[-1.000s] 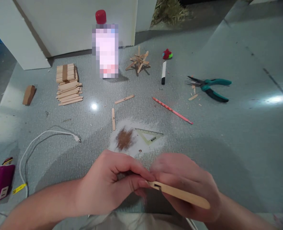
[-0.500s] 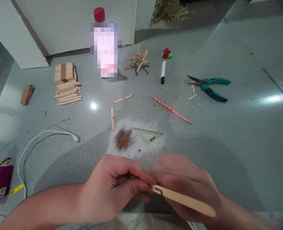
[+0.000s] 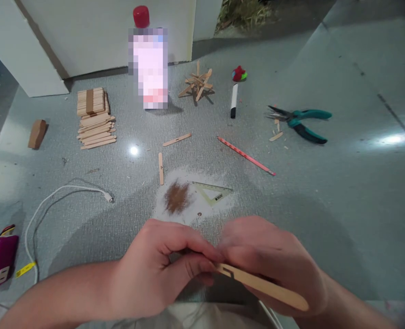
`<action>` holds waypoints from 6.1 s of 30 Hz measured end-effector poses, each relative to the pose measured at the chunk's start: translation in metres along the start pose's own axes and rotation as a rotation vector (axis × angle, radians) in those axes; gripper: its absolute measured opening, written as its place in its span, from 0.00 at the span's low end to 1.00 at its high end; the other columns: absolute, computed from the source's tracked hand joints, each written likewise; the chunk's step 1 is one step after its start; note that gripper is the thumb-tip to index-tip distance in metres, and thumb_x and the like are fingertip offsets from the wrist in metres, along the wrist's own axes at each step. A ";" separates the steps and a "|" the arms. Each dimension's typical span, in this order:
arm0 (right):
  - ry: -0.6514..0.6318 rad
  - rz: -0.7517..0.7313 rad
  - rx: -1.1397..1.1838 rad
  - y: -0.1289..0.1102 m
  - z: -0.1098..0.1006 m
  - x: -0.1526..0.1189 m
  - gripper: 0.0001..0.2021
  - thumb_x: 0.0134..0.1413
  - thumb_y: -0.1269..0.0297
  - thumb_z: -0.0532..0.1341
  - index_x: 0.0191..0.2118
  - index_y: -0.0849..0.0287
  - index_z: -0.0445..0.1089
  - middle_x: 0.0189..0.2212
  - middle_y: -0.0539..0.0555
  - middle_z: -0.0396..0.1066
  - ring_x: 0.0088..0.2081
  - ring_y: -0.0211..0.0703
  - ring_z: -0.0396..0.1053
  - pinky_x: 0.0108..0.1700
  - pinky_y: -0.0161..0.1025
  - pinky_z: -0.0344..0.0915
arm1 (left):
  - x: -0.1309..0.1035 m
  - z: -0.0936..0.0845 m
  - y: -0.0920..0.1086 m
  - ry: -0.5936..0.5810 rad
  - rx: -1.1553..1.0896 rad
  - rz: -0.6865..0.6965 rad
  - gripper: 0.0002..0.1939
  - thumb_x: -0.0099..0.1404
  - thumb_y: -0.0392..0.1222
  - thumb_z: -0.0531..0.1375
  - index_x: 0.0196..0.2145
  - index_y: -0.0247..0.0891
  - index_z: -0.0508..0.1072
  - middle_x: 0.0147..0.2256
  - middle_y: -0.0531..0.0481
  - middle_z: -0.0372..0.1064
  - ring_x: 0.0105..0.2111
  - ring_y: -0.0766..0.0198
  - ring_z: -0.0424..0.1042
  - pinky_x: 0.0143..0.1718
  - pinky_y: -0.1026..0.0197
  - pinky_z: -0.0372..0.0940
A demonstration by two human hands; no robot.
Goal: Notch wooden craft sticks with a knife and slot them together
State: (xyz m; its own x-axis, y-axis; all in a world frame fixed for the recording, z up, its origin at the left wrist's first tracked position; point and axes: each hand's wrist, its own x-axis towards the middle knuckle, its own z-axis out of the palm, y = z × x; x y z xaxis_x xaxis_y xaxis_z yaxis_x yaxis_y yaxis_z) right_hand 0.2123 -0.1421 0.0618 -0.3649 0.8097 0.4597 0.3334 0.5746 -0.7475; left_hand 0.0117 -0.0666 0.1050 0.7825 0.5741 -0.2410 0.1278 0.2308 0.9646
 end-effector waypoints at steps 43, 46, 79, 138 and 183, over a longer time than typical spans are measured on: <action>0.129 0.078 -0.014 -0.006 0.003 0.001 0.09 0.68 0.70 0.51 0.43 0.55 0.67 0.27 0.50 0.75 0.26 0.38 0.67 0.30 0.38 0.63 | -0.003 0.001 -0.002 0.073 -0.012 -0.006 0.06 0.68 0.37 0.62 0.36 0.35 0.79 0.28 0.50 0.77 0.27 0.71 0.77 0.32 0.74 0.71; 0.114 0.062 0.056 -0.003 0.004 0.003 0.09 0.69 0.68 0.50 0.43 0.55 0.67 0.27 0.51 0.74 0.25 0.39 0.65 0.28 0.39 0.60 | -0.003 0.001 -0.003 0.062 -0.030 -0.012 0.06 0.68 0.37 0.62 0.36 0.35 0.79 0.28 0.50 0.78 0.27 0.70 0.77 0.32 0.74 0.71; 0.168 0.048 -0.121 -0.001 0.004 0.001 0.10 0.63 0.74 0.54 0.45 0.56 0.68 0.29 0.51 0.75 0.27 0.38 0.69 0.29 0.38 0.64 | -0.003 0.006 -0.007 0.107 -0.036 0.013 0.05 0.69 0.38 0.62 0.41 0.37 0.78 0.30 0.49 0.79 0.30 0.70 0.77 0.35 0.73 0.71; -0.068 0.432 -0.607 0.156 -0.018 0.107 0.14 0.64 0.62 0.61 0.52 0.61 0.71 0.53 0.62 0.71 0.54 0.53 0.69 0.57 0.55 0.66 | 0.059 -0.050 -0.086 0.385 -0.022 0.013 0.23 0.58 0.34 0.68 0.52 0.35 0.73 0.36 0.46 0.73 0.28 0.68 0.73 0.30 0.64 0.67; 0.141 0.457 -0.168 0.083 -0.002 0.077 0.06 0.57 0.61 0.64 0.33 0.55 0.77 0.30 0.52 0.79 0.32 0.43 0.75 0.37 0.40 0.69 | 0.060 -0.056 -0.090 0.427 -0.067 0.121 0.14 0.56 0.38 0.69 0.41 0.35 0.80 0.37 0.42 0.79 0.36 0.60 0.79 0.41 0.56 0.72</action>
State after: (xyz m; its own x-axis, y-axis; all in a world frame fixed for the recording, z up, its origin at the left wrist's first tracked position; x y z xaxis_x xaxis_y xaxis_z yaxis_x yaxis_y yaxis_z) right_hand 0.2136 -0.0321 0.0361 -0.0317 0.9845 0.1725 0.5713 0.1594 -0.8051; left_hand 0.0131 -0.0095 -0.0025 0.4662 0.8695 -0.1634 0.0007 0.1844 0.9829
